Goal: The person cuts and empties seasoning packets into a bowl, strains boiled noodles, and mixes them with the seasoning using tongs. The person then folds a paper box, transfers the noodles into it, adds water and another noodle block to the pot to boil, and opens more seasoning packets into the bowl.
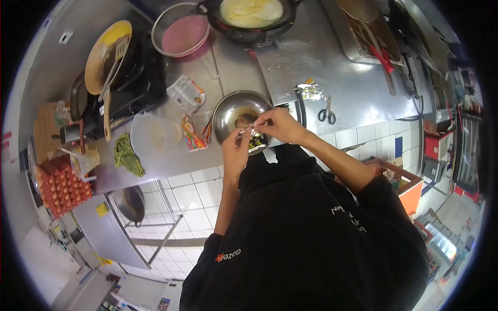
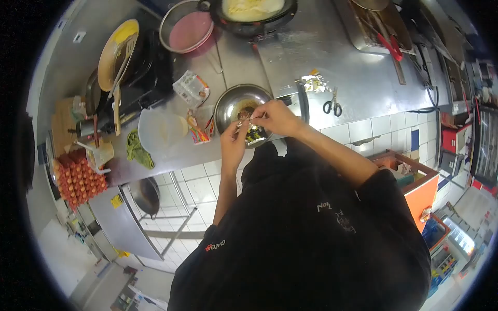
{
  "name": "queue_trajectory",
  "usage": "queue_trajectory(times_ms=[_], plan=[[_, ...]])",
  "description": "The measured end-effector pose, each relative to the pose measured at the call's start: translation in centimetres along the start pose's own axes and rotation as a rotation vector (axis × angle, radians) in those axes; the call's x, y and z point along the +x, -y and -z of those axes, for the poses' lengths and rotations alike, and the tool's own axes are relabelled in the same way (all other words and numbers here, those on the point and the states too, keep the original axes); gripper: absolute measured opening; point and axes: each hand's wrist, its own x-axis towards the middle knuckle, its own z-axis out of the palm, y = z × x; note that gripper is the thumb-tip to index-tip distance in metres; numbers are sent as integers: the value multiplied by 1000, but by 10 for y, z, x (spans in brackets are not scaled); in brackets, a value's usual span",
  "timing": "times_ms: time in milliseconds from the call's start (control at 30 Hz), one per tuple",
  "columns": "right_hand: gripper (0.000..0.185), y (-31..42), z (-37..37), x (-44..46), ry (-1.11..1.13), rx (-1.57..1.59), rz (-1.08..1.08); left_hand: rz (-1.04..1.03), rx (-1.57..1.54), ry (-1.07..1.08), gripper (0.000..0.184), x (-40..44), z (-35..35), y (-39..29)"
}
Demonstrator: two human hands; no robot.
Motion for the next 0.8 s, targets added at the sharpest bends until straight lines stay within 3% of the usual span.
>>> queue_trajectory(times_ms=[100,167,200,300,333,367,400,433,500,533,600,633,700,800], plan=[[20,5,6,2,-10,-130,112,27,124,7,30,5,2,-6],[18,1,7,7,65,-345,289,112,222,24,30,7,2,-16],[18,5,8,10,160,-447,243,139,257,30,30,9,3,-17],[16,9,7,11,109,-474,373,-30,250,30,29,26,4,17],[16,2,2,14,110,-472,380,30,59,12,28,30,2,25],[15,-8,-6,17,18,-460,524,91,-131,-11,27,32,2,33],[13,-8,-10,19,-76,-443,667,90,-128,-21,27,33,2,32],[13,-10,-12,19,-71,-436,674,131,-123,-64,26,33,2,31],[14,-12,-14,17,57,-374,218,174,-116,-115,25,38,7,33],[15,-14,-17,15,25,-294,130,115,58,-202,24,42,14,39],[15,-27,-24,17,4,-231,35,3,391,-346,26,51,26,45],[15,-35,-27,16,-22,-171,-67,6,390,-348,26,54,29,43],[15,-46,-32,12,-36,-183,-84,-80,661,-371,29,58,36,35],[16,-50,-34,11,-74,-227,-87,-193,771,-361,33,60,30,30]])
